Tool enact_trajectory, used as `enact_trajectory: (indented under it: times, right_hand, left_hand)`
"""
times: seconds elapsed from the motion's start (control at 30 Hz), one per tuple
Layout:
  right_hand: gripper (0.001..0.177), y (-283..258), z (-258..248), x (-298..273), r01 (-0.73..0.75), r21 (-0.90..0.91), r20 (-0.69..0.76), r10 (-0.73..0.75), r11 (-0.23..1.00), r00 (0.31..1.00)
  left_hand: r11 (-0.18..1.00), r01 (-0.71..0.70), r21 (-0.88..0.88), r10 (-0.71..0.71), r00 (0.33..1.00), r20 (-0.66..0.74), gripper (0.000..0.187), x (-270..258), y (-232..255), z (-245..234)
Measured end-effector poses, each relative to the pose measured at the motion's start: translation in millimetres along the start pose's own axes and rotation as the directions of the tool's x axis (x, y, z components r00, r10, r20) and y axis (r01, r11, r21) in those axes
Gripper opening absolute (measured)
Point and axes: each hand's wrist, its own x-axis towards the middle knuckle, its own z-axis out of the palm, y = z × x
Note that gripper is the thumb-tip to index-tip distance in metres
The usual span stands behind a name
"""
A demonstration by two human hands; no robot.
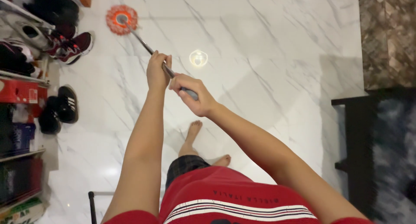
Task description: The person mops the tiled floor of a room by hand using a mop with an orange microfiber head, moving around furniture and a floor fan.
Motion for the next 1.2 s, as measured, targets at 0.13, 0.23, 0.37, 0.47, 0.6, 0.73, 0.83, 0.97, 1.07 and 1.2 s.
enact_trajectory:
  times: [0.13,0.23,0.37,0.47,0.6,0.73,0.83,0.97,1.07,1.2]
  right_hand:
    - [0.047,16.6,-1.2,22.7,0.092,0.039,-0.239,-0.080,0.995,0.968]
    - [0.058,-27.9,-18.4,33.4,0.224,0.059,-0.436,-0.177,0.973,0.882]
    - [0.059,-67.8,-22.4,54.5,0.337,-0.011,-0.487,-0.299,0.942,0.820]
    - [0.058,-37.3,-12.7,65.8,0.254,0.018,-0.541,-0.204,0.967,0.816]
    - [0.045,42.0,-8.2,77.1,0.100,-0.076,-0.438,-0.123,0.992,0.891]
    - [0.032,73.6,-9.5,80.2,-0.020,-0.102,-0.387,-0.021,0.995,0.922]
    - [0.030,37.0,-3.3,76.8,0.064,-0.260,-0.350,-0.156,0.964,0.924]
    - [0.062,-55.9,-3.5,83.3,0.319,-0.147,-0.348,-0.351,0.936,0.869]
    - [0.078,-109.3,3.0,88.9,0.394,-0.049,-0.354,-0.385,0.918,0.852]
    - [0.078,-111.1,5.6,88.7,0.432,-0.059,-0.309,-0.428,0.900,0.849]
  left_hand:
    - [0.995,0.037,-0.096,-0.014,0.973,0.230,0.031,30.5,-3.7,15.5]
    - [0.956,0.178,-0.234,-0.108,0.953,0.285,0.044,51.2,67.1,9.6]
    - [0.921,0.187,-0.342,-0.088,0.955,0.285,0.043,75.2,107.6,-2.2]
    - [0.930,0.173,-0.323,-0.076,0.953,0.293,0.036,89.3,75.8,12.2]
    - [0.942,0.039,-0.333,0.019,0.986,0.166,0.029,108.8,11.2,36.8]
    - [0.911,0.185,-0.369,-0.112,0.971,0.211,0.025,102.6,14.0,32.0]
    - [0.934,0.066,-0.350,-0.060,0.998,0.028,0.035,97.7,48.3,15.3]
    - [0.866,-0.067,-0.495,0.011,0.993,-0.114,0.042,95.6,126.4,-31.6]
    - [0.843,-0.020,-0.538,-0.030,0.996,-0.084,0.041,94.5,172.6,-69.5]
    - [0.800,-0.151,-0.580,0.055,0.982,-0.181,0.037,93.6,165.7,-67.3]
